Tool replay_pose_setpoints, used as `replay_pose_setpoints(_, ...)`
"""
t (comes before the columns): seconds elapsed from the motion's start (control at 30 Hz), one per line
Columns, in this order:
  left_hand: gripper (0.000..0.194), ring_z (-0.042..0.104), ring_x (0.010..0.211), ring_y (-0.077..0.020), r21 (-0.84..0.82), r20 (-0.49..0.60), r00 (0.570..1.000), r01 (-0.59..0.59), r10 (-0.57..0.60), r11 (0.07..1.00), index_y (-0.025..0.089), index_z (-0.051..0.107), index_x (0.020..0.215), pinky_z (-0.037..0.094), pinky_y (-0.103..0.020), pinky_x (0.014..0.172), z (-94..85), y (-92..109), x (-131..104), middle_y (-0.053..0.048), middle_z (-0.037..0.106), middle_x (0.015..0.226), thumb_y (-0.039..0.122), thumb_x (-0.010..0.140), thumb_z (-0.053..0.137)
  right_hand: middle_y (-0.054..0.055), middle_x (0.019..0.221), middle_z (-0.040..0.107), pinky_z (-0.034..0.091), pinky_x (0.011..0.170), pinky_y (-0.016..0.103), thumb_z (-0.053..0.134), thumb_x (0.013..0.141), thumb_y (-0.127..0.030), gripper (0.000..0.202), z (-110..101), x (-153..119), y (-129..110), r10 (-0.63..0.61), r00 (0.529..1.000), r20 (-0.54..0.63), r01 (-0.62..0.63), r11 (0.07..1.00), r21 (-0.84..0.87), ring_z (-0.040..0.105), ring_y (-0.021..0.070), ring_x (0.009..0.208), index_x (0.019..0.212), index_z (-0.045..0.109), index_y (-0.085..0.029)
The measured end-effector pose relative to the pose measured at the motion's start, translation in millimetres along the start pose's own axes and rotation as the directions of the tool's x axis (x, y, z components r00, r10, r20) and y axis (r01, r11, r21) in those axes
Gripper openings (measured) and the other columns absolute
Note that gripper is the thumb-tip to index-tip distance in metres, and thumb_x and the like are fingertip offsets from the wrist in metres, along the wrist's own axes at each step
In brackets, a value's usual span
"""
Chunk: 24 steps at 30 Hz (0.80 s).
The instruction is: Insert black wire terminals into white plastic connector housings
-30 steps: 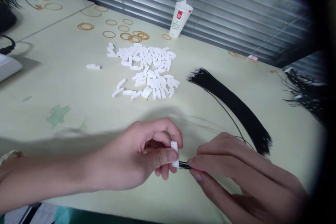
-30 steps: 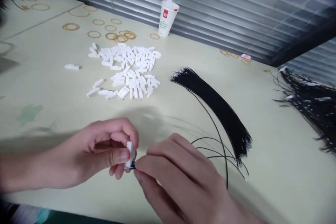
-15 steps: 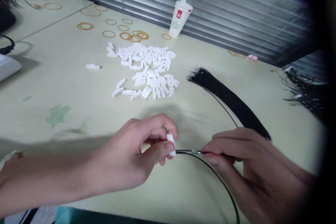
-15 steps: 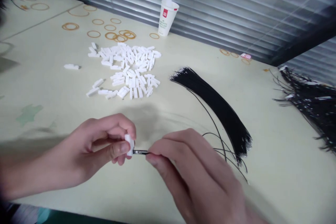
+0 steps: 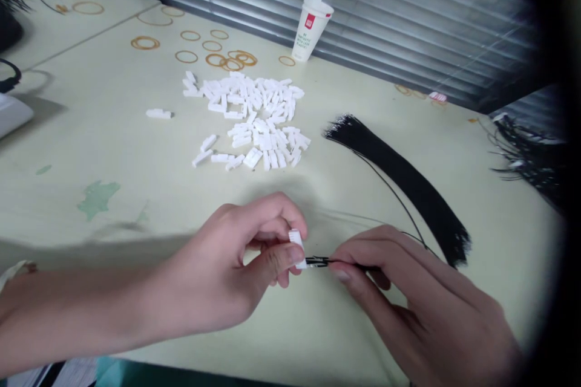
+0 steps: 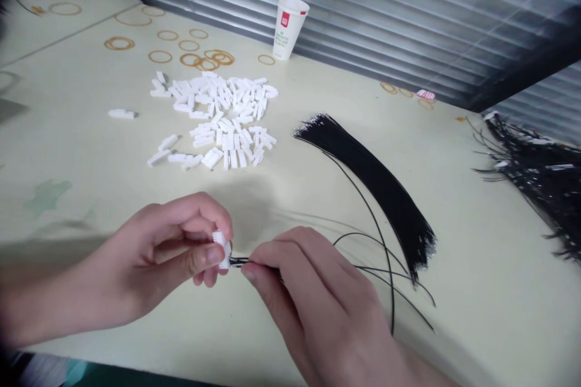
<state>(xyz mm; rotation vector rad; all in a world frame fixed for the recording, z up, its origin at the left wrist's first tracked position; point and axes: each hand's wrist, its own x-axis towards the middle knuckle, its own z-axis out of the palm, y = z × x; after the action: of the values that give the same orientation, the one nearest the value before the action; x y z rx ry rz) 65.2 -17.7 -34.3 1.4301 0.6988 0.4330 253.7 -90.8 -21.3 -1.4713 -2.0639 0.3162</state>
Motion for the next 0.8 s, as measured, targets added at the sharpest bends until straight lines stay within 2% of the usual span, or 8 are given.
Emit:
replay_pose_setpoints(0.43, 0.005, 0.055, 0.06, -0.0061, -0.009, 0.0, 1.0, -0.014, 0.014, 1.0, 0.02, 0.047, 0.086, 0.047, -0.016, 0.058, 0.2, 0.2, 0.8, 0.005, 0.055, 0.065, 0.017, 0.089, 0.045, -0.002, 0.076, 0.057, 0.044, 0.065, 0.016, 0.054, 0.085, -0.013, 0.007, 4.1, 2.1, -0.4, -0.021, 1.0, 0.007, 0.021, 1.0, 0.015, 0.052, 0.0051, 0.068, 0.084, 0.056, -0.019)
replay_pose_setpoints(0.6, 0.005, 0.056, 0.058, -0.0063, -0.08, -0.017, 1.0, -0.011, 0.01, 0.997, 0.019, 0.048, 0.085, 0.048, -0.016, 0.056, 1.5, -2.3, 2.8, 0.005, 0.058, 0.063, 0.016, 0.088, 0.047, 0.0, 0.074, 0.058, 0.044, 0.065, 0.018, 0.054, 0.084, -0.011, 0.006, 8.5, 0.8, -2.2, -0.064, 0.997, -0.037, 0.063, 0.998, -0.016, 0.053, 0.0064, 0.068, 0.081, 0.056, -0.016)
replay_pose_setpoints(0.8, 0.006, 0.057, 0.055, -0.0053, -0.163, -0.035, 0.999, -0.006, 0.001, 0.987, 0.018, 0.049, 0.084, 0.047, -0.015, 0.055, 2.0, -1.3, 2.8, 0.005, 0.06, 0.062, 0.012, 0.087, 0.049, 0.0, 0.074, 0.057, 0.045, 0.063, 0.017, 0.057, 0.08, -0.006, 0.009, 13.2, 1.5, -2.0, -0.078, 0.993, -0.091, 0.083, 0.995, 0.046, 0.053, 0.006, 0.068, 0.082, 0.057, -0.015)
